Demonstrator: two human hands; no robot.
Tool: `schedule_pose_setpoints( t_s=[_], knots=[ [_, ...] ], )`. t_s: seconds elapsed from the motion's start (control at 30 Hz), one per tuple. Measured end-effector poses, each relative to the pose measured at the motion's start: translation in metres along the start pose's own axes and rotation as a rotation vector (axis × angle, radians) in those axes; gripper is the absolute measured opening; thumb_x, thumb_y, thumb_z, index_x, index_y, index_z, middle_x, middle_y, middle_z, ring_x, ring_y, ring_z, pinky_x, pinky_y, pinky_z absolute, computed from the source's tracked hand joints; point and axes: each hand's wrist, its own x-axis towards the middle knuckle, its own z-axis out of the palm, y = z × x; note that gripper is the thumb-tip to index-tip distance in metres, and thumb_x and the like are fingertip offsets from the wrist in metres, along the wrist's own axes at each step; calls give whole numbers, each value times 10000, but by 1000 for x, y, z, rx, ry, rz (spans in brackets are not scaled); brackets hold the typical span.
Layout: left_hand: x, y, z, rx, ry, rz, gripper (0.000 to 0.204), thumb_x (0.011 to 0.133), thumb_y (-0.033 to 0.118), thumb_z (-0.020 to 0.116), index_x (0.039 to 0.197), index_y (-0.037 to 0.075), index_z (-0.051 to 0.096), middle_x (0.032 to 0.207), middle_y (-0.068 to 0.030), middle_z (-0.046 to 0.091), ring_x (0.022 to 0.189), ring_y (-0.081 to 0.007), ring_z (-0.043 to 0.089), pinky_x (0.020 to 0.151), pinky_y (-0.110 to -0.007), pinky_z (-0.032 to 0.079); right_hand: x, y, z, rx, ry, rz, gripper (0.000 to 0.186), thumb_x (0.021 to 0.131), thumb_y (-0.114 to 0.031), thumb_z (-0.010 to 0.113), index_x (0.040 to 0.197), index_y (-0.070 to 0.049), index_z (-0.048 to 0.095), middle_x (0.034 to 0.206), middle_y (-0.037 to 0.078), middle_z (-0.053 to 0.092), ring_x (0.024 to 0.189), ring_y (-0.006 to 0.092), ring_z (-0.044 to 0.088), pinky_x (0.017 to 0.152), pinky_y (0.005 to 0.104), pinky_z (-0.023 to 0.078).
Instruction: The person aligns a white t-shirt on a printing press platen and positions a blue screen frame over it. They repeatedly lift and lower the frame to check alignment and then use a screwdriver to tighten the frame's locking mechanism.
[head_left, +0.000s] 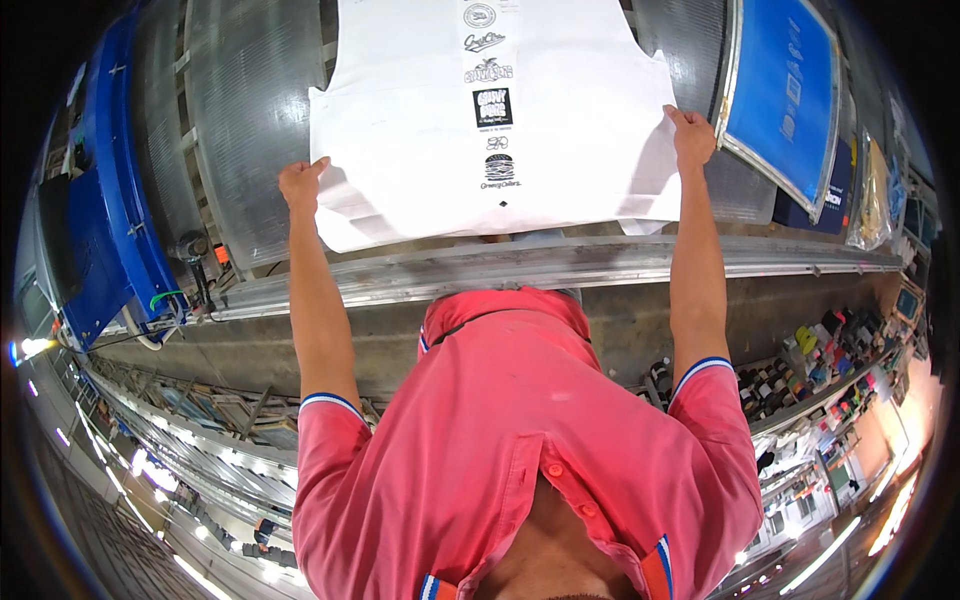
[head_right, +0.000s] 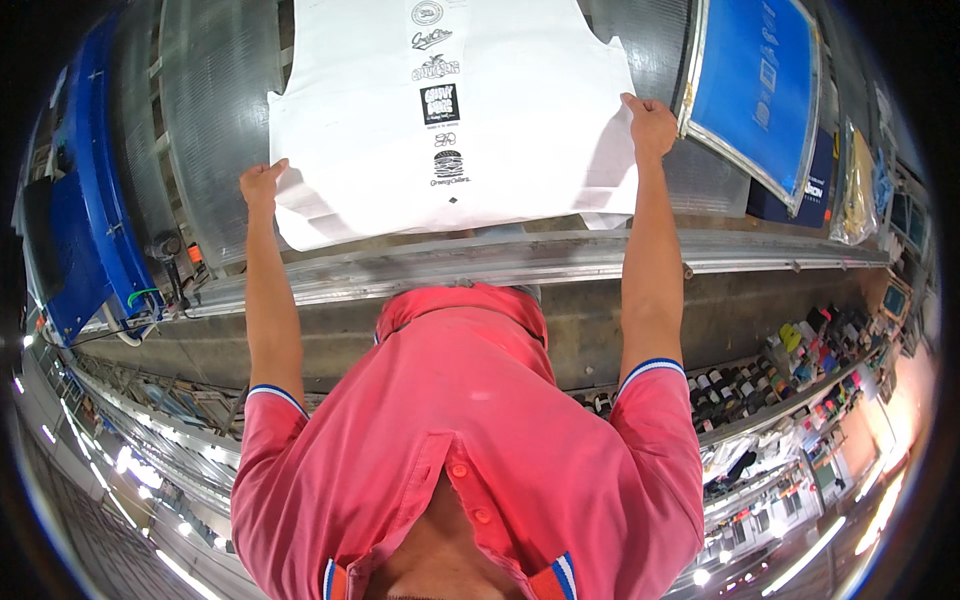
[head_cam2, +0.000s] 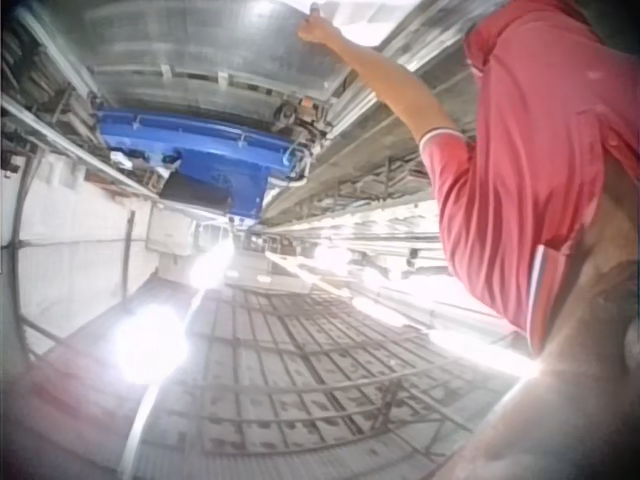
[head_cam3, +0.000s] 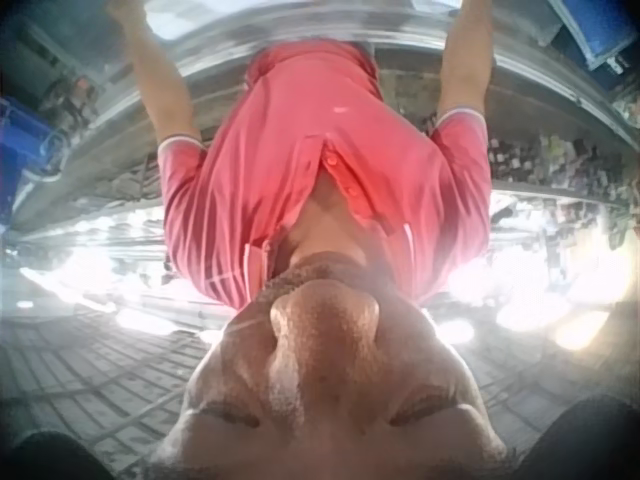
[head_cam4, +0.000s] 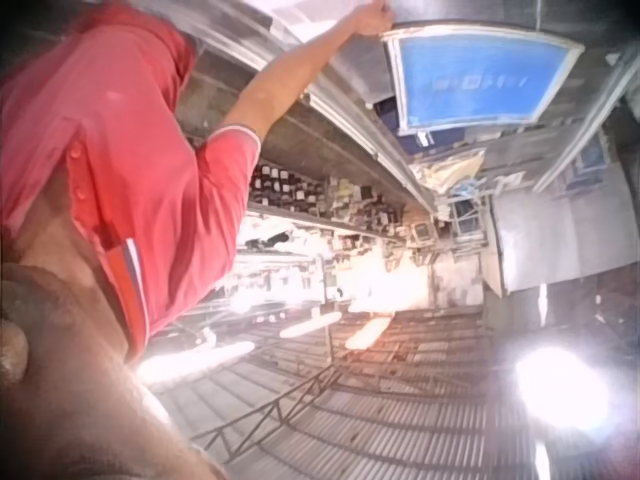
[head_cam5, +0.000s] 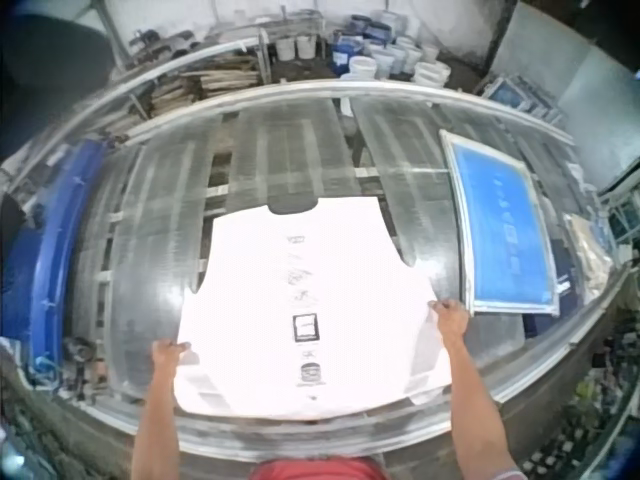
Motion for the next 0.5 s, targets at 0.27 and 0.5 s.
schedule_pose_setpoints(
  t_s=[0.27, 0.5],
  knots=[
    [-2, -1, -1, 86, 7, 82, 468, 711, 233, 890, 607, -32, 519, 577, -87, 497, 558, -204, 391, 554, -403, 393, 5, 8, 3, -11, -3, -37, 504, 771, -512, 780, 896, -25, 754, 807, 147, 724, 769, 294, 692, 722, 407, 511],
    [-1, -13, 2, 37, 61, 117, 447, 682, 214, 899, 672, -50, 538, 676, -140, 535, 617, -254, 467, 603, -406, 411, -1, 12, 3, 49, 67, -129, 412, 784, -383, 802, 799, 16, 701, 721, 137, 663, 683, 268, 623, 681, 390, 490]
  ],
)
